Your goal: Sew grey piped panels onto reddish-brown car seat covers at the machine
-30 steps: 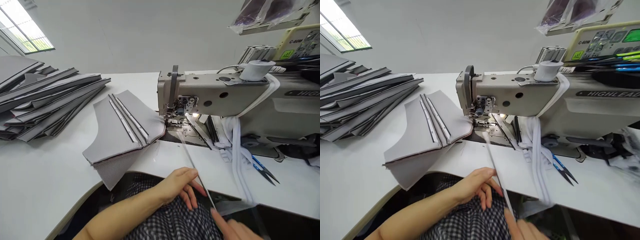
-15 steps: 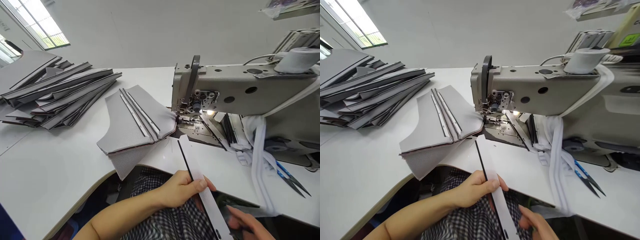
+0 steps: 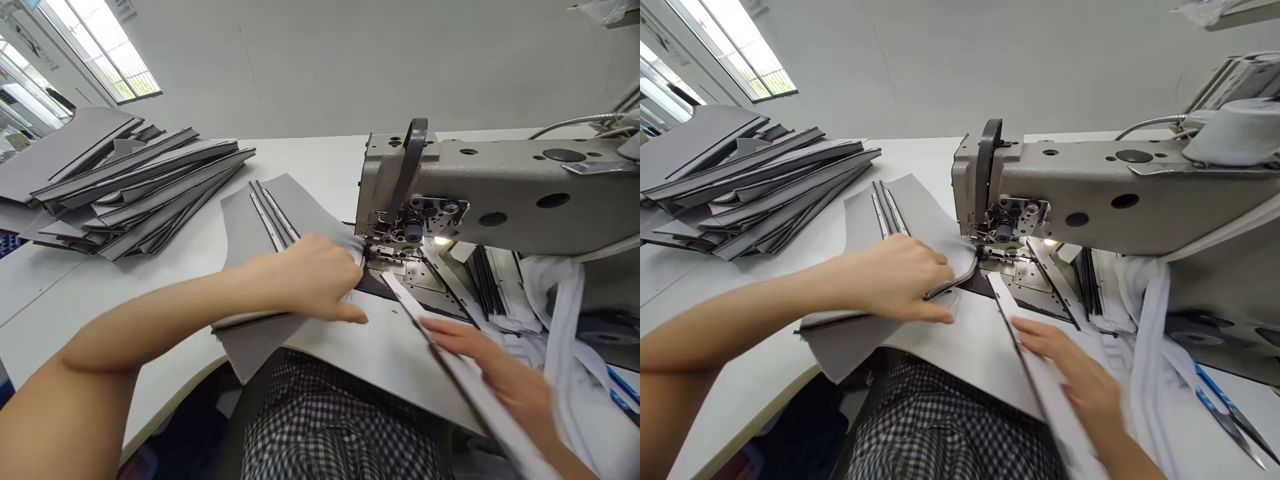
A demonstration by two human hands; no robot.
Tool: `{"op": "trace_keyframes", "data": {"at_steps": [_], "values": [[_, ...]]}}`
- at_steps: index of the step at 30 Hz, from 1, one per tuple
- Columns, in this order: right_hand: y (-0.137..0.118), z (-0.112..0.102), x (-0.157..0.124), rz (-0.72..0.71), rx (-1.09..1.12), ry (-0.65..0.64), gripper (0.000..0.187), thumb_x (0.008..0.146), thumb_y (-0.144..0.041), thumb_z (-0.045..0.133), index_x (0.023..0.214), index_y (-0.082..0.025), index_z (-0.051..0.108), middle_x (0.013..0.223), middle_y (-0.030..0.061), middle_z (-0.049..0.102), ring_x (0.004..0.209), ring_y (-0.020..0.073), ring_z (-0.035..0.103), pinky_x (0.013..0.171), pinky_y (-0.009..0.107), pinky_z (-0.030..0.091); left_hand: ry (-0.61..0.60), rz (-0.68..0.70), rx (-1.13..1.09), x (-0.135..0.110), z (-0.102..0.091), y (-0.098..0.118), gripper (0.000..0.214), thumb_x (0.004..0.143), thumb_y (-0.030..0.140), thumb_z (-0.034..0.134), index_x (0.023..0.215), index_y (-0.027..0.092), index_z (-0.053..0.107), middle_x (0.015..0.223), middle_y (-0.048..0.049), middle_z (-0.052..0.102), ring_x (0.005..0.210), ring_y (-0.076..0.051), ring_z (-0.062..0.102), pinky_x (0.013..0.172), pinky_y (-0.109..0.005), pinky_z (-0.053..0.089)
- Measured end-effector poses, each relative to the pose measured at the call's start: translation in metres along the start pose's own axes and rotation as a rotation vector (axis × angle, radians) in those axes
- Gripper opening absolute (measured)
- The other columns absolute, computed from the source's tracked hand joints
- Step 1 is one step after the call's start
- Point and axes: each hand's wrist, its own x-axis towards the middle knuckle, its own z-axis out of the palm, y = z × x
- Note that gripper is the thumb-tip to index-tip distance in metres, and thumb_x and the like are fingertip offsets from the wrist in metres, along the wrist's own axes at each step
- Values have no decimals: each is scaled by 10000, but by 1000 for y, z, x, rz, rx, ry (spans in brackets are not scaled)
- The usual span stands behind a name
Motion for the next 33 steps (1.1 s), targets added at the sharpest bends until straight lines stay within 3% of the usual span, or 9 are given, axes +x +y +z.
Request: {"op": "trace_keyframes", "data": {"at_steps": [3,6,10,13,19,26,33], "values": [[-8,44,30,-168,-14,1,283,972,-97,417,1158,-145,626,1193,137,698,1019,198,686,870,293,571,-176,13,88,71,30,-16,481,843,589,621,897,122,725,898,-148,727,816,-298,675,652,-349,471],[-14,64,41,-177,-58,-24,229,969,-81,460,1037,-148,668,1126,77,728,975,214,663,818,359,568,-251,-21,40,104,56,-24,402,806,422,652,1006,78,708,970,-195,727,877,-334,683,707,-385,501],[-10,68,37,-133,-9,-52,228,968,-65,471,1013,-144,681,1171,63,715,1247,286,558,1062,500,439,-222,-55,-64,93,67,-31,391,804,206,535,1151,46,620,871,-180,729,811,-333,695,623,-379,477],[-6,70,32,-146,17,-78,244,961,-43,470,1054,-136,675,1227,72,689,1296,259,534,1162,487,344,-220,-31,-103,77,71,-32,397,796,178,494,1168,76,587,832,-142,730,748,-322,696,552,-370,425],[-18,74,29,-124,55,-94,280,940,-9,437,1025,-137,670,1224,80,684,1291,244,550,1175,458,342,-209,-13,-101,67,73,-32,408,826,193,453,1214,109,549,800,-101,724,732,-309,694,542,-366,377],[-32,85,45,-101,66,-52,291,943,-29,404,940,-156,665,1147,71,709,1207,223,606,1120,446,427,-270,-8,-79,70,55,-37,426,834,199,453,1244,165,562,844,-81,731,795,-283,693,601,-346,390],[-24,97,62,-64,-55,-105,193,905,-45,500,937,-138,667,1169,131,694,1191,262,613,1057,483,488,-241,-32,-124,68,60,-34,315,807,175,479,1087,202,622,794,-47,714,734,-254,677,578,-312,376]]}}
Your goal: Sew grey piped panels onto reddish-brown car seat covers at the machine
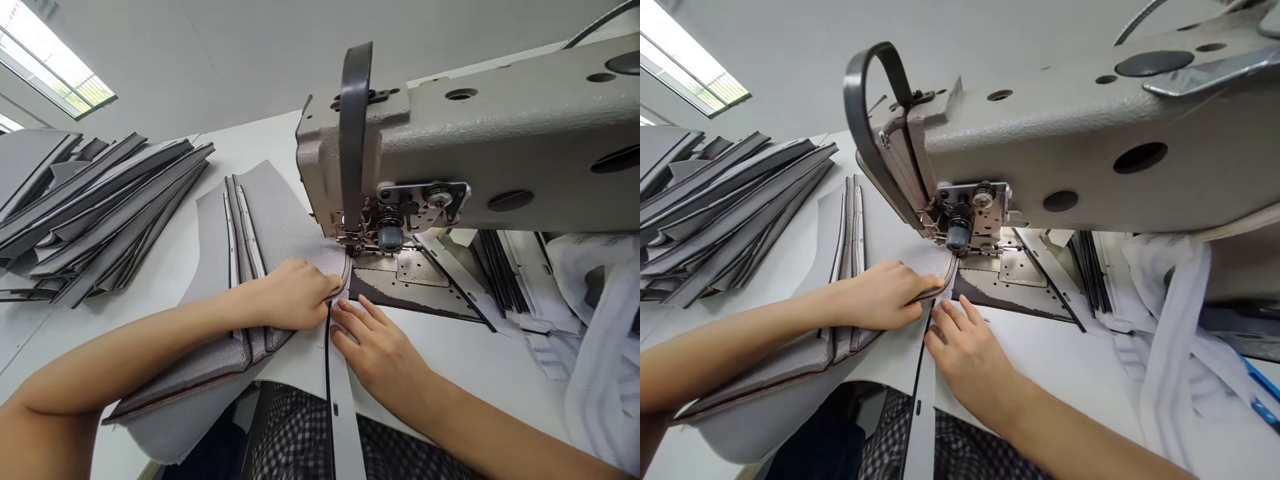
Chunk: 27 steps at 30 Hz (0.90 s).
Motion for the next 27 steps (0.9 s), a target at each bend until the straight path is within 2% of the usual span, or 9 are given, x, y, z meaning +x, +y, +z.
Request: {"op": "trace_keyframes", "data": {"at_steps": [6,13,17,27], "values": [[-4,-1,0,-4,36,28,191,923,-71,488,951,-135,666,1165,142,691,1194,272,608,1056,490,484,80,-57,-126,-2,14,2,212,839,198,500,1003,212,633,785,-32,715,725,-232,681,580,-294,391],[-10,1,6,27,1,34,225,927,-73,449,935,-118,670,1146,162,694,1149,288,634,999,461,521,38,-57,-99,-3,20,6,219,866,187,469,1050,206,584,791,-19,704,719,-226,679,600,-292,401],[-13,2,7,47,-10,46,214,921,-68,462,922,-124,669,1106,158,701,1145,284,636,1002,457,514,53,-25,-89,-2,20,5,160,859,175,456,951,207,584,767,-12,689,693,-221,674,574,-299,377],[-18,5,8,87,-24,66,200,895,-43,478,906,-116,664,1106,183,704,1130,287,646,992,454,508,61,-25,-77,-2,21,5,241,850,164,457,1029,198,615,762,-26,693,689,-228,681,588,-304,415]]}}
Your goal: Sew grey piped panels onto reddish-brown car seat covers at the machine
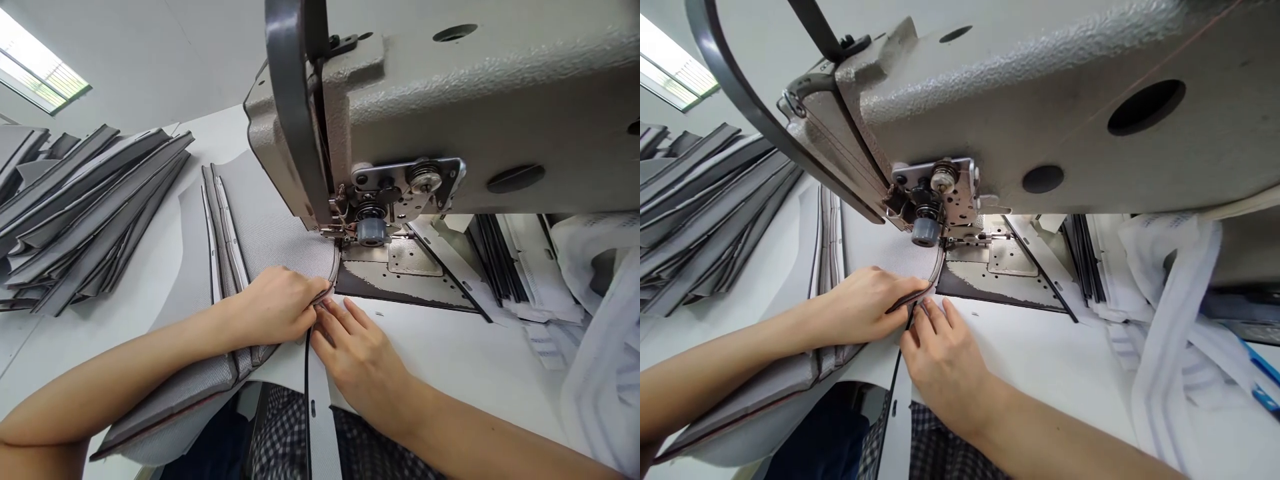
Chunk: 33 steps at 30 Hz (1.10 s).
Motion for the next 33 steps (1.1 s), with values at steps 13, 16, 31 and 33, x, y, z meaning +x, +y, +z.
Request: {"op": "trace_keyframes", "data": {"at_steps": [13,16,31,33], "values": [[2,-2,0,-10,2,-40,205,892,-60,478,939,-110,671,1108,184,696,1115,280,643,1007,445,499,150,86,20,3,7,-4,256,808,194,525,1021,195,668,1146,-83,649,1092,-267,583,902,-408,464],[1,-2,0,-6,3,-36,181,891,-66,503,949,-108,669,1111,186,695,1110,283,646,1008,444,497,224,156,19,2,11,-5,292,782,171,534,1047,190,657,1401,-87,537,1362,-297,406,1125,-478,343],[6,-2,0,-22,36,10,282,912,-28,425,950,-136,682,1044,130,715,1114,263,643,1143,519,344,253,215,-56,7,19,-11,242,827,173,506,1015,171,659,1324,-106,621,1387,-308,424,1168,-551,290],[8,-2,0,-25,43,10,293,920,-29,416,951,-141,684,1036,121,719,1116,253,642,1162,511,317,257,221,-61,7,18,-12,232,802,168,516,984,164,659,1304,-107,630,1374,-314,436,1151,-559,308]]}}
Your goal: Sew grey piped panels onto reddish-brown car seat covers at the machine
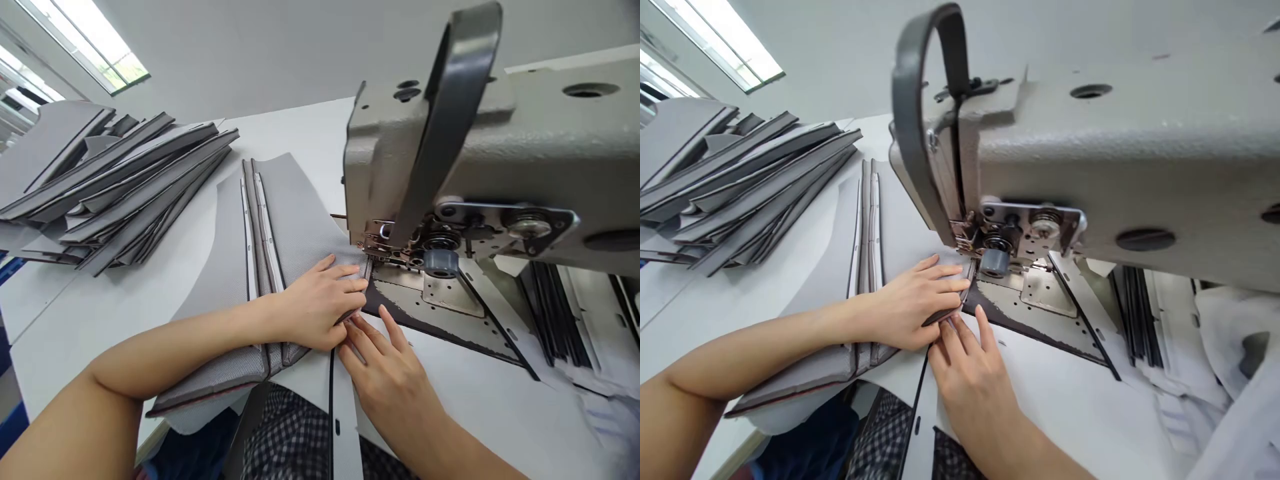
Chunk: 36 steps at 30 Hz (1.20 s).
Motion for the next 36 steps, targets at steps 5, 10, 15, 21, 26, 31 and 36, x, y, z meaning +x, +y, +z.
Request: {"op": "trace_keyframes", "data": {"at_steps": [5,10,15,21,26,31,36], "values": [[4,2,1,-1,-1,3,294,934,-38,413,952,-137,689,1043,118,723,1114,244,643,1180,501,291,21,15,-8,4,0,-3,196,773,155,522,925,162,645,1242,-105,656,1337,-317,471,1125,-561,338],[10,2,3,-1,-20,7,297,924,-15,414,938,-135,686,1046,113,726,1108,233,655,1172,486,303,36,16,-8,10,2,-7,158,780,156,529,895,178,635,1150,-99,681,1308,-325,490,1118,-567,341],[13,1,6,0,-23,7,289,924,-22,423,958,-125,691,1049,114,726,1102,237,659,1172,479,297,37,15,2,13,2,-8,151,791,154,538,908,172,631,1170,-97,676,1323,-328,483,1132,-568,336],[15,0,5,9,-16,-16,301,920,-25,421,988,-110,702,1072,125,722,1114,251,652,1172,479,286,47,-1,9,15,2,-7,166,802,149,533,935,165,631,1204,-94,665,1341,-322,476,1152,-571,321],[15,1,4,10,-18,-27,315,917,-24,414,1007,-106,705,1095,129,719,1137,254,641,1175,466,279,44,-22,12,15,4,-6,190,818,153,533,977,162,636,1234,-92,663,1359,-315,461,1161,-580,309],[15,2,4,3,-18,-15,321,927,-30,410,1012,-118,707,1115,111,725,1121,249,647,1160,457,299,62,-27,8,12,8,-5,207,870,175,501,1027,164,636,1379,-89,593,1411,-290,405,1198,-570,251],[23,0,1,7,-44,-39,370,922,-14,386,1065,-120,710,1180,91,713,1171,248,624,1076,423,390,23,-89,173,10,-10,9,171,805,212,562,936,136,640,1204,-162,638,1127,-320,595,890,-444,487]]}}
